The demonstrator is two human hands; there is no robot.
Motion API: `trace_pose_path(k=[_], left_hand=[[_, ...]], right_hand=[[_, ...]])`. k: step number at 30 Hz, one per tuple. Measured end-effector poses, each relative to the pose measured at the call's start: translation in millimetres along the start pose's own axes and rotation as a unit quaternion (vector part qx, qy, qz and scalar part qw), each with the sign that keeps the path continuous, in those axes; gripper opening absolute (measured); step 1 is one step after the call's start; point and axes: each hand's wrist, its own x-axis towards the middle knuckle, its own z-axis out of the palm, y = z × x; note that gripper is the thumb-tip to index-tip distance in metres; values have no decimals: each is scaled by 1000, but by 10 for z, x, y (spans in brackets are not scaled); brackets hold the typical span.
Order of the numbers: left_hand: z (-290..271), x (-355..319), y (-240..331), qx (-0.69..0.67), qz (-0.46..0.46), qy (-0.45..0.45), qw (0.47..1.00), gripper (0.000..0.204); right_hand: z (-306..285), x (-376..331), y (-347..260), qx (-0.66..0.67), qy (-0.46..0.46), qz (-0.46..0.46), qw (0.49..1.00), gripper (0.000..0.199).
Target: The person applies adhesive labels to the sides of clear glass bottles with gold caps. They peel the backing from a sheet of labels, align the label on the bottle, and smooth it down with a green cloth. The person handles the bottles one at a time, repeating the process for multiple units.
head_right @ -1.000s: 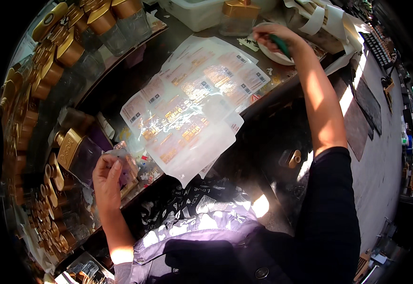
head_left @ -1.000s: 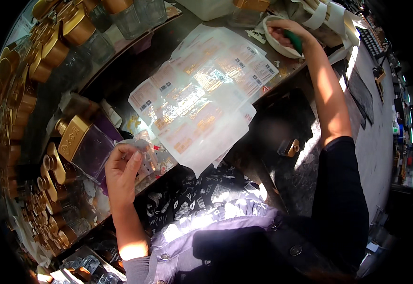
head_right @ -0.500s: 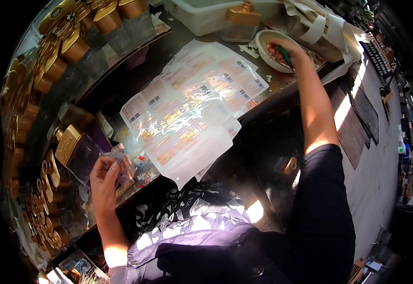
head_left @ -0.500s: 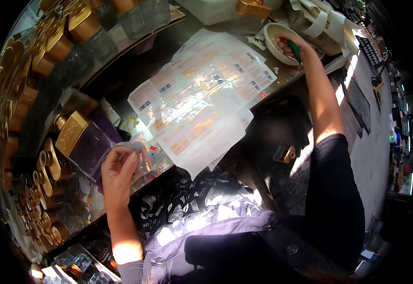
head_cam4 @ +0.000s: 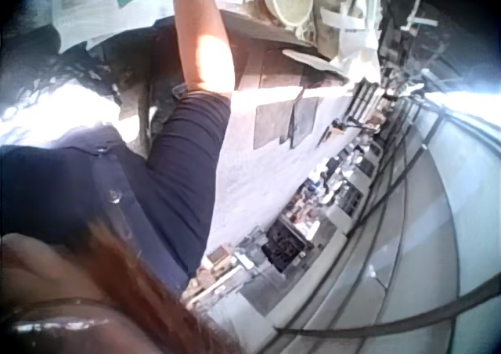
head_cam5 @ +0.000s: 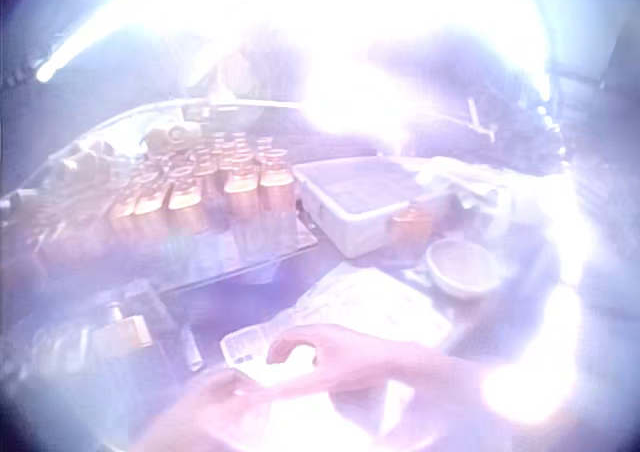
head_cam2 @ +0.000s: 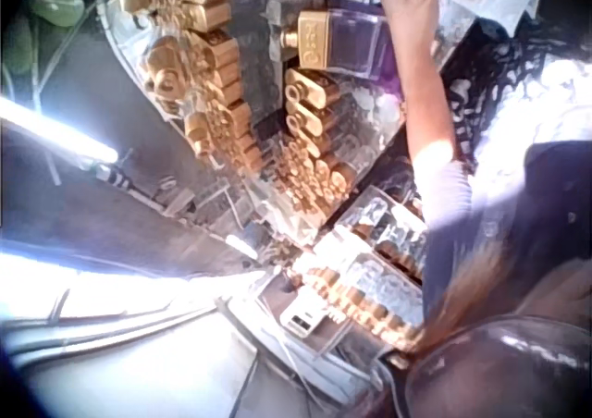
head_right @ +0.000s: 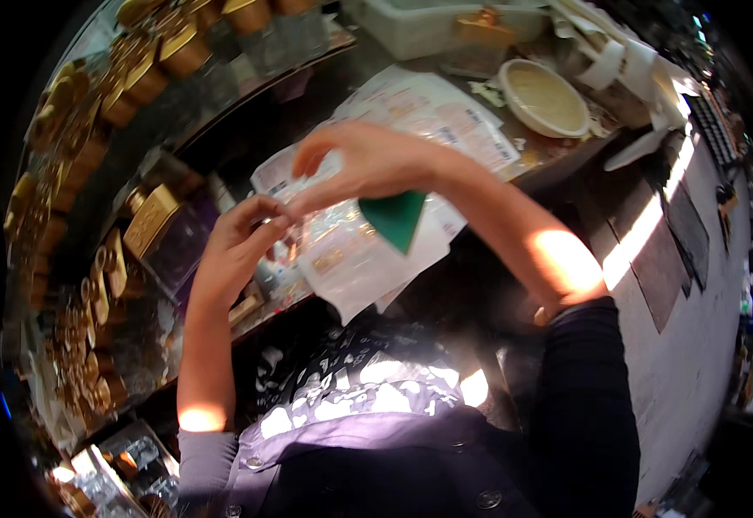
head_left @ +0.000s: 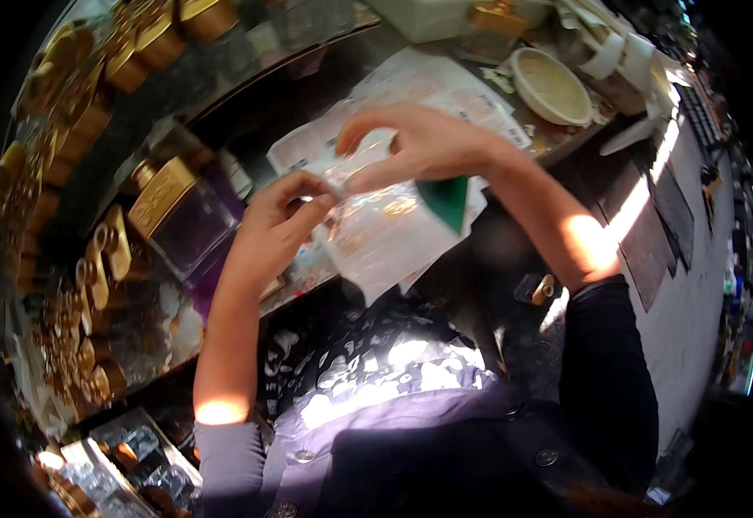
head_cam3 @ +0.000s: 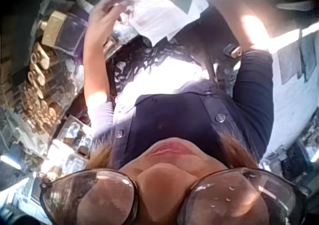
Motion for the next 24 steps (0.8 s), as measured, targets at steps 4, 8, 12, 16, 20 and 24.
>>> trace_pose_path(k=[4, 8, 12, 16, 20, 24], left_hand=[[-9, 117, 76, 28, 49, -3, 998, 17], [-145, -138, 162, -2, 111, 102, 989, 24], [-496, -617, -33, -8, 94, 240, 966, 25], [-736, -918, -182, -13, 140, 356, 924, 22], [-971, -1029, -610, -60, 169, 437, 881, 20], [-878, -1323, -787, -46, 118, 473, 872, 31]], right_hand=[[-57, -56, 167, 145, -31, 2, 989, 23], [-951, -323, 602, 207, 161, 102, 960, 23], [-1812, -921, 1867, 98, 349, 308, 880, 22], [-2348, -1717, 3576, -31, 133, 499, 856, 37], [-3078, -2371, 4180, -356, 28, 373, 856, 30], [-2574, -985, 2894, -215, 181, 307, 909, 30]])
